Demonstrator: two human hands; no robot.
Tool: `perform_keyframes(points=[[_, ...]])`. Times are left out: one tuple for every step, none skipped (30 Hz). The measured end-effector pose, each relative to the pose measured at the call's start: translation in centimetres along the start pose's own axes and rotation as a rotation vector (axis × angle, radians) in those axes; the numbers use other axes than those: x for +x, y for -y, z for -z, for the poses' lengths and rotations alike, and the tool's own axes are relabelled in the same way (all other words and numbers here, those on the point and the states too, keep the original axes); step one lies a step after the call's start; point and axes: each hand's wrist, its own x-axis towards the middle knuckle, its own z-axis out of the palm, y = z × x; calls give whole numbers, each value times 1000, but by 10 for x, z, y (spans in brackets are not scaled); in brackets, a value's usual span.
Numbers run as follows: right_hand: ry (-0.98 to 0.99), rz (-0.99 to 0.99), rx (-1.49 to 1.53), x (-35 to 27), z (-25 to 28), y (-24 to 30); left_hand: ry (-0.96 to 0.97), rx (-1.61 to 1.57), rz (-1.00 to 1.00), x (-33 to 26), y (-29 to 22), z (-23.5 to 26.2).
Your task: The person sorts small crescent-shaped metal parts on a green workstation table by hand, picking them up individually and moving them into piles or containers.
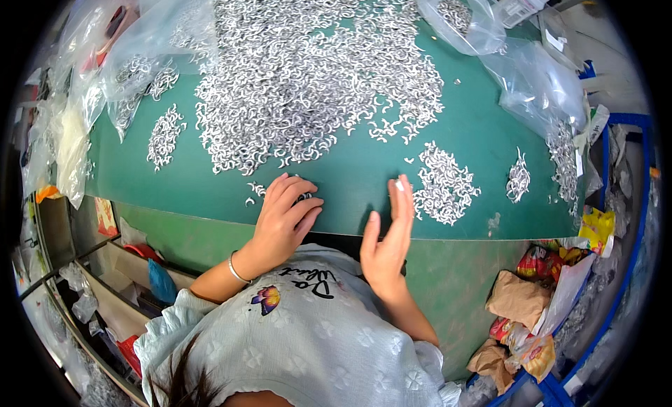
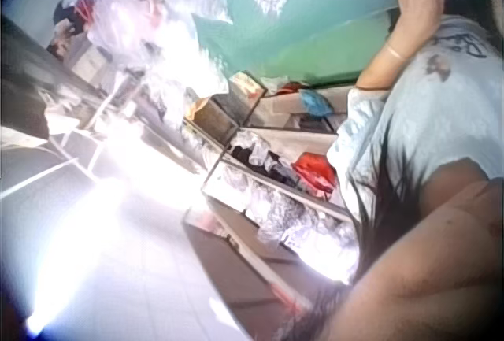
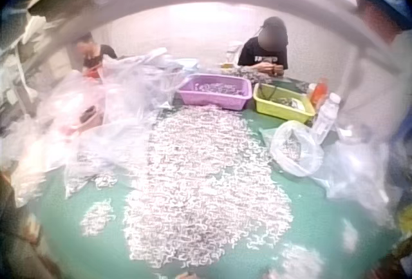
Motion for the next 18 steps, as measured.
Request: perform_keyframes(points=[[-6,0,-5,1,2,0,-18,-11,6,-3,3,1],[-11,1,-10,2,4,2,-43,-3,22,-5,5,3],[-20,15,-12,2,0,5,-68,6,38,-8,8,5],[56,40,0,5,-3,9,-93,16,55,-11,10,7],[128,65,8,10,-6,15,-97,28,68,-14,12,9],[199,91,15,15,-10,19,-106,33,72,-12,10,10],[204,139,11,21,-20,23,-113,39,73,-9,6,12],[215,185,-12,27,-28,25,-120,44,78,-6,2,13],[216,219,-27,35,-37,25,-73,51,58,-5,2,12],[216,258,-44,41,-43,25,-68,62,61,-5,3,12],[252,260,-60,44,-44,26,-63,74,63,-5,4,11],[286,262,-76,47,-44,28,-57,84,65,-6,6,11],[323,261,-92,48,-45,29,-67,74,42,-10,11,11],[331,269,-119,47,-44,26,-71,69,45,-13,13,14],[338,277,-146,44,-42,21,-74,63,48,-16,15,17],[347,285,-173,42,-40,18,-78,58,53,-19,17,19],[334,279,-152,41,-38,16,-85,73,61,-22,19,21],[321,273,-132,40,-36,16,-99,72,67,-21,20,21]])
